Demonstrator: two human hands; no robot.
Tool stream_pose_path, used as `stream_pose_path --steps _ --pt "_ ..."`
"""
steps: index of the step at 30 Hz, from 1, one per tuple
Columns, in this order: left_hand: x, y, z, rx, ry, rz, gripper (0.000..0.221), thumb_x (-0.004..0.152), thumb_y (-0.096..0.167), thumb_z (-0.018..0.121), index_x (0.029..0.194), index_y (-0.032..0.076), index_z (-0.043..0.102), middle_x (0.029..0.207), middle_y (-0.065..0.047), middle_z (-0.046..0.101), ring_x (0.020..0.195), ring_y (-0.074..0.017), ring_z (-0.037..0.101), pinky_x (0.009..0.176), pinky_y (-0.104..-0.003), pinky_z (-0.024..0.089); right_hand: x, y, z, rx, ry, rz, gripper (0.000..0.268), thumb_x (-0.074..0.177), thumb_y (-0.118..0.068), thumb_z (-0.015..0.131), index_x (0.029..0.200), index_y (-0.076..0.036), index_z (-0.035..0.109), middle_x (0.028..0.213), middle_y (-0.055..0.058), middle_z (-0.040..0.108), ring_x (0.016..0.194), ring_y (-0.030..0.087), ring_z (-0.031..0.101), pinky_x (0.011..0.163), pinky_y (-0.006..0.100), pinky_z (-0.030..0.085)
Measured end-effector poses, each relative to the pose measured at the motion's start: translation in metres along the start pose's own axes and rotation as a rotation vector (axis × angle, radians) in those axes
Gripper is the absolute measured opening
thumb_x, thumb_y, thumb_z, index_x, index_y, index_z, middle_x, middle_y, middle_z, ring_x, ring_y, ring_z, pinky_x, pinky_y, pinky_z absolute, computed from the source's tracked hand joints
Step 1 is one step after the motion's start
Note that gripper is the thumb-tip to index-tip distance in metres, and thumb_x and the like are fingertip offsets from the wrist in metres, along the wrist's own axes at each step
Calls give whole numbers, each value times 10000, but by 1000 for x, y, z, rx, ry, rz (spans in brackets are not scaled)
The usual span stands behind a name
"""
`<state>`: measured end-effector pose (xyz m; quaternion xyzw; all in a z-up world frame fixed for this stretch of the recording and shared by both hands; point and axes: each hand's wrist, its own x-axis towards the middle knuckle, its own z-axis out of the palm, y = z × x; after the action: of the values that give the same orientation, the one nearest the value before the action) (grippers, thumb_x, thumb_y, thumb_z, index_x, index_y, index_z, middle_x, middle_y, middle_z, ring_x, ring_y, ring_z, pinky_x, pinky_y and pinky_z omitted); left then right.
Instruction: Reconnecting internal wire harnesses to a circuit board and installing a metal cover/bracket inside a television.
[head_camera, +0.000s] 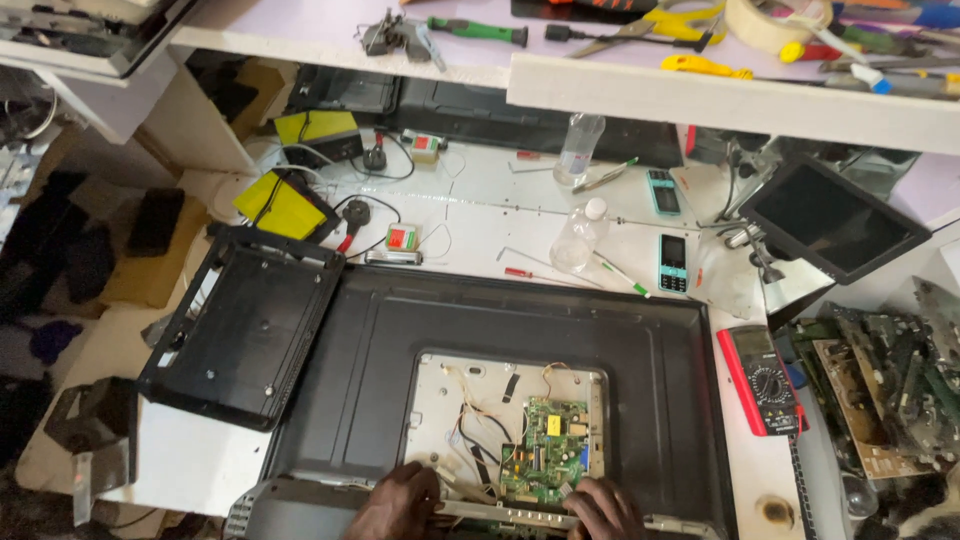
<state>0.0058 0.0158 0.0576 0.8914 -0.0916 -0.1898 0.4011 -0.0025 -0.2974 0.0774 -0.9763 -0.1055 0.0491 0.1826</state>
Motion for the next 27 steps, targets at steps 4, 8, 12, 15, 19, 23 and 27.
stream_pose_path --steps 4,8,12,15,19,23,27 --pt "-5 18 -4 17 60 -24 68 783 110 582 783 160 536 845 -71 573 711 -286 573 604 -414 420 5 6 8 -13 -77 -70 384 648 22 474 869 -266 601 1082 -92 524 1082 197 465 711 482 392" --pt "-10 40 -15 48 38 -97 104 758 70 543 775 164 502 815 -18 552 705 -203 510 602 -356 394 7 10 11 12 -177 -114 331 782 -99 542 1028 -317 584 1207 -92 443 1237 223 332 1035 642 304" --pt "-12 53 -18 82 58 -136 116 785 32 528 752 143 512 803 -17 568 671 -178 517 577 -335 416 4 27 27 2 -69 -250 291 810 -149 533 1059 -294 579 1237 -55 439 1245 230 333 1070 575 281" --pt "-14 48 -14 62 130 -49 198 705 -46 509 728 149 493 748 -30 563 680 -219 510 575 -358 390 6 23 22 22 -66 -270 281 811 -128 534 1044 -278 582 1206 -38 449 1193 232 388 1080 559 293" --pt "-14 53 -17 49 132 -106 127 772 21 563 776 142 526 773 -28 582 654 -204 534 569 -348 416 8 1 -5 60 -14 -287 319 711 -18 551 965 -204 604 1103 -3 493 992 274 488 957 523 450" --pt "-16 52 -15 48 129 -97 160 766 -23 534 779 135 512 785 -32 565 676 -211 520 571 -353 412 8 0 -6 98 30 -313 353 635 39 545 909 -173 612 1068 11 526 978 273 508 847 468 466" --pt "-19 61 -17 14 124 -142 130 813 9 563 771 126 523 789 -32 575 659 -184 525 560 -322 427 7 4 -3 39 -57 -240 340 696 -12 559 957 -223 618 1116 -12 501 1000 284 502 868 526 490"
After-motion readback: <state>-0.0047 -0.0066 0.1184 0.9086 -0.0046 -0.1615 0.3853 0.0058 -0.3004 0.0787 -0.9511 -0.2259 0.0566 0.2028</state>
